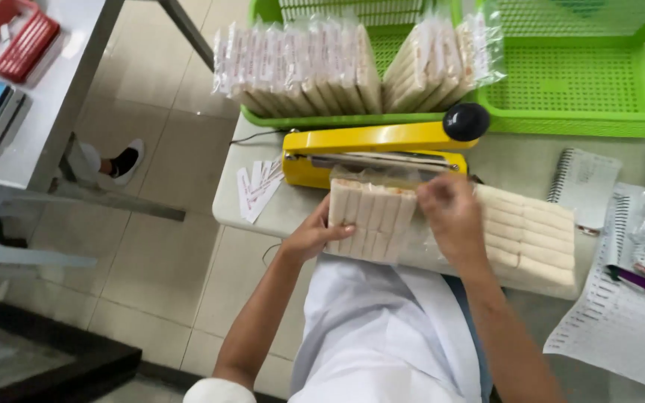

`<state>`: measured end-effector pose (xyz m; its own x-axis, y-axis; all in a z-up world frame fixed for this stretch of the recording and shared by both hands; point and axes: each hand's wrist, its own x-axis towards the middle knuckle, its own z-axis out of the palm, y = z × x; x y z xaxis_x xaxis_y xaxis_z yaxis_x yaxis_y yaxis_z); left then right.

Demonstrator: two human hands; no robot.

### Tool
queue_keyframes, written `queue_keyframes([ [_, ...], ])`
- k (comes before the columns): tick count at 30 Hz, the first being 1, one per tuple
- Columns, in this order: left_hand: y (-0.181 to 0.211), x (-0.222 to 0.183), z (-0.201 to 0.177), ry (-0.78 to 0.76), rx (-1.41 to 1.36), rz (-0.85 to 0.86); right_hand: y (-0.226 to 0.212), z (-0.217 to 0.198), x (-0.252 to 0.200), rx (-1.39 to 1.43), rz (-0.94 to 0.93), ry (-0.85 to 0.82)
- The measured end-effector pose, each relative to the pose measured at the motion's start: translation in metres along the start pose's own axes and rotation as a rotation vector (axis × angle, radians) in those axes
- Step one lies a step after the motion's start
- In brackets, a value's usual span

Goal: Labeling and heat-sealing individual snack bags and organizing them into storage crates.

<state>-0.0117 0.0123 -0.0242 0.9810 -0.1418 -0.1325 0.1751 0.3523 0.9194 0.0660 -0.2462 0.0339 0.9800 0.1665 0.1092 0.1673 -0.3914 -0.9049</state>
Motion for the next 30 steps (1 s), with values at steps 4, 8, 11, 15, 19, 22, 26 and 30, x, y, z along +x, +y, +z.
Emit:
queue_keyframes([
  [4, -0.005, -0.003, -0.001, -0.079, 0.066, 0.064, -0.026, 0.013, -0.029, 0.37, 0.307, -0.196],
  [8, -0.003, -0.012, 0.0, -0.071, 0.339, 0.265, 0.005, 0.037, -0.047, 0.404, -0.108, -0.06],
  [11, 0.025, -0.024, -0.018, -0.031, 0.741, 0.318, 0.018, 0.047, -0.054, 0.392, -0.24, -0.053],
  [15, -0.003, -0.026, -0.132, 0.467, 1.304, 0.258, 0.02, 0.048, -0.052, 0.38, -0.276, -0.064],
  [19, -0.003, -0.02, -0.183, 0.842, 1.741, 0.219, 0.023, 0.052, -0.047, 0.408, -0.247, -0.035],
  [22, -0.004, -0.014, -0.18, 0.846, 1.75, 0.053, 0.02, 0.051, -0.048, 0.384, -0.252, -0.034],
  [26, 0.005, -0.013, -0.17, 0.834, 1.593, -0.104, 0.011, 0.049, -0.044, 0.416, -0.23, -0.029],
  [30, 0.001, -0.01, -0.176, 0.805, 1.575, -0.094, 0.004, 0.048, -0.036, 0.432, -0.202, -0.038],
])
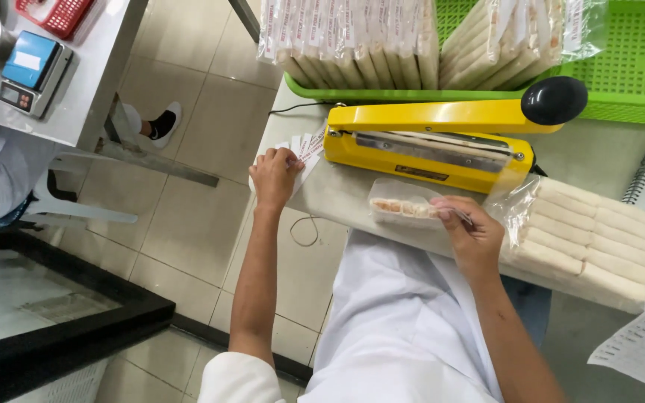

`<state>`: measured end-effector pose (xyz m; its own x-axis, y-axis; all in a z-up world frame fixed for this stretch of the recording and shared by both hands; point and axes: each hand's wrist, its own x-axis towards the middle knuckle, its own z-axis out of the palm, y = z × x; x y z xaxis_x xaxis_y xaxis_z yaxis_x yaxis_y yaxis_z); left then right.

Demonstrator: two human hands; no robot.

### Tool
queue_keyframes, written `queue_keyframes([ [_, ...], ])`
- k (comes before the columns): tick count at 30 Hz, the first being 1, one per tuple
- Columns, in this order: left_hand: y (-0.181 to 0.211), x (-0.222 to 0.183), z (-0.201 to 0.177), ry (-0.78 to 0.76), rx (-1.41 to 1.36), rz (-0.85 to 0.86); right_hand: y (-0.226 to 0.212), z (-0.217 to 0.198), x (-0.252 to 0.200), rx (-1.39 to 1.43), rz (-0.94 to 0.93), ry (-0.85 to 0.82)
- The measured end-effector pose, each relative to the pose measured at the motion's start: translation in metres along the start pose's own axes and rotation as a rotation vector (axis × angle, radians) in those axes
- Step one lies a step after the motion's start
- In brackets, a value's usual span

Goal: Labeling and heat-sealing individual snack bags and organizing them into storage crates.

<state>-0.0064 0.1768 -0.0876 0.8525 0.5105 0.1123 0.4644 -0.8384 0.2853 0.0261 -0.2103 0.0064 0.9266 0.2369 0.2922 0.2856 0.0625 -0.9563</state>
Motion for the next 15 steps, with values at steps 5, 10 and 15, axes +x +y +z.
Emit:
queue_keyframes([
  [5, 0.008, 0.0, -0.009, -0.037, -0.09, -0.04, -0.01, -0.005, 0.004, -0.058, -0.029, 0.002],
  [10, 0.012, 0.002, -0.023, 0.071, -0.229, 0.098, -0.006, -0.011, 0.002, -0.09, -0.028, 0.024],
  [15, 0.067, -0.015, -0.104, 0.269, -0.603, 0.289, 0.001, -0.004, 0.0, 0.115, 0.039, 0.105],
])
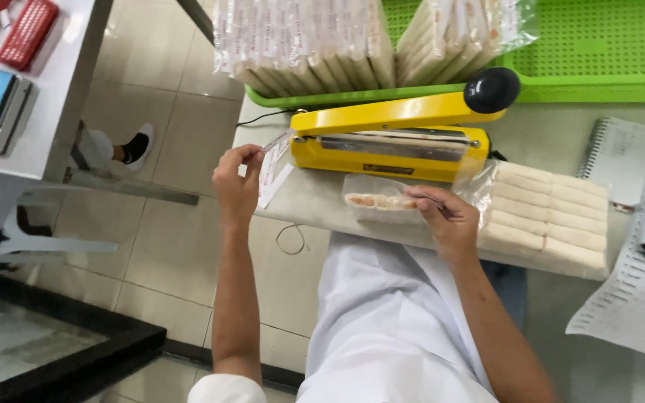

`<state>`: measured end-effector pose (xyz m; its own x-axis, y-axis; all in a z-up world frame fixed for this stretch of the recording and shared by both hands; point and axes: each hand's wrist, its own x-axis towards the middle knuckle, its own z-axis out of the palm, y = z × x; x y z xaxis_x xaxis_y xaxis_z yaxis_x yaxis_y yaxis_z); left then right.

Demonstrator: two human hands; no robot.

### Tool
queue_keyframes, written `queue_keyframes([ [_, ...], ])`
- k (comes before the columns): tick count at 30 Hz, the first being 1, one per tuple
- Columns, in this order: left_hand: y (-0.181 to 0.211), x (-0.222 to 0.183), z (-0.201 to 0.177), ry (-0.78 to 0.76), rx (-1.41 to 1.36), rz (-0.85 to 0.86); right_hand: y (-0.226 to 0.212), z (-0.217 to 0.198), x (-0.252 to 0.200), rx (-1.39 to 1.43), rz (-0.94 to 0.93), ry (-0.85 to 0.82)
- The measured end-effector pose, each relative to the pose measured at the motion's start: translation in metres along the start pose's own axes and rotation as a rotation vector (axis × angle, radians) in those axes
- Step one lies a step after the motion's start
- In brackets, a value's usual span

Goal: Labeling and heat-sealing individual snack bags and organizing them into storage crates.

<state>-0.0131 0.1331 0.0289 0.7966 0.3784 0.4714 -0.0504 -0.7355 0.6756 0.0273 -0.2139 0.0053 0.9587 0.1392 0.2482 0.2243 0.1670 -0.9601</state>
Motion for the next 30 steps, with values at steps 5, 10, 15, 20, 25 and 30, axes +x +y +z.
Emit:
queue_keyframes([
  [5, 0.1, 0.005, -0.013, -0.086, -0.071, 0.241, -0.007, 0.005, 0.001, 0.045, 0.008, 0.029],
  [10, 0.126, 0.005, 0.005, -0.175, -0.017, 0.474, -0.003, 0.002, -0.002, 0.043, 0.025, 0.004],
  [15, 0.126, 0.006, 0.025, -0.261, -0.013, 0.531, 0.004, -0.001, -0.007, 0.025, 0.051, 0.004],
  [20, 0.137, 0.01, 0.031, -0.281, 0.013, 0.593, 0.002, -0.003, -0.004, 0.006, 0.09, -0.012],
  [25, 0.153, 0.016, 0.031, -0.365, 0.085, 0.686, 0.007, -0.004, -0.005, 0.01, 0.101, -0.027],
  [30, 0.155, 0.021, 0.033, -0.44, 0.117, 0.8, 0.014, -0.011, -0.005, 0.006, 0.127, -0.047],
])
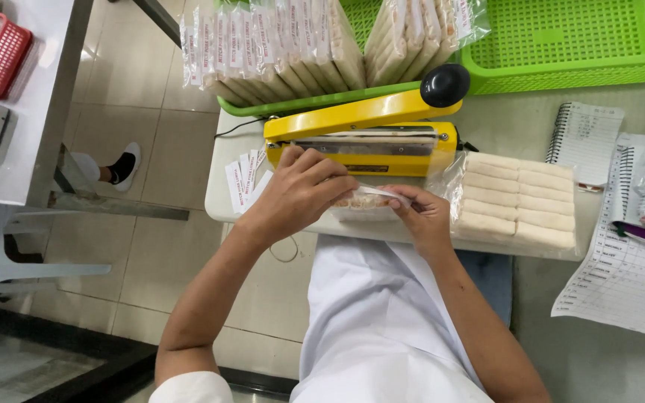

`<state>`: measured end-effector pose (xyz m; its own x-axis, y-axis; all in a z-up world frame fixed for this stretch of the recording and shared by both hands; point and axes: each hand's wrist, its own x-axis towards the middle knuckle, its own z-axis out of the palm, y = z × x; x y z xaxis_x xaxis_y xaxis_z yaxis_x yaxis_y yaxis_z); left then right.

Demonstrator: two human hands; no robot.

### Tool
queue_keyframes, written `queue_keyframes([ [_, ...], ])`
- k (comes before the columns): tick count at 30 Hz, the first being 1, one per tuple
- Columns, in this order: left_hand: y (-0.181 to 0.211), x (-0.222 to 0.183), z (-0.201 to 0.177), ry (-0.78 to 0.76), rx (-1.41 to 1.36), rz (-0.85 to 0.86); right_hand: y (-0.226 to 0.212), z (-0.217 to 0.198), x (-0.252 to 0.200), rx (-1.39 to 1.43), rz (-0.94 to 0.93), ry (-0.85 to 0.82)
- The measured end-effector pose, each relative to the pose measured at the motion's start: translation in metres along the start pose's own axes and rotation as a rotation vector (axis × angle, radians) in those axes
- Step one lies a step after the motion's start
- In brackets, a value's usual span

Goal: Labeling and heat-sealing individual snack bags and organizing them into storage crates.

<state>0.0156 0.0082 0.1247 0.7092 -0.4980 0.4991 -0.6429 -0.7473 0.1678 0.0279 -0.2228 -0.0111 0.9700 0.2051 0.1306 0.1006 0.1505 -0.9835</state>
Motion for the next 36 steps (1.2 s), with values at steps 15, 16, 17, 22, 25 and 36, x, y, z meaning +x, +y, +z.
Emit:
queue_keyframes([
  [15, 0.003, 0.011, -0.002, -0.172, 0.068, 0.213, -0.008, 0.0, 0.003, 0.046, 0.023, -0.005],
  [16, 0.0, 0.013, -0.004, -0.167, 0.079, 0.217, -0.007, 0.0, 0.006, 0.049, 0.011, -0.007],
  [17, 0.001, 0.011, -0.005, -0.204, 0.069, 0.202, -0.006, -0.001, 0.005, 0.074, 0.024, -0.009],
  [22, -0.01, -0.001, 0.01, -0.212, 0.129, 0.194, -0.008, -0.001, 0.002, 0.094, 0.036, -0.006],
  [25, -0.015, 0.0, 0.01, -0.221, 0.101, 0.179, -0.015, 0.0, 0.005, 0.097, 0.047, -0.009],
  [36, -0.019, 0.0, 0.005, -0.341, -0.122, 0.074, -0.023, -0.001, 0.009, 0.046, -0.008, -0.023],
])
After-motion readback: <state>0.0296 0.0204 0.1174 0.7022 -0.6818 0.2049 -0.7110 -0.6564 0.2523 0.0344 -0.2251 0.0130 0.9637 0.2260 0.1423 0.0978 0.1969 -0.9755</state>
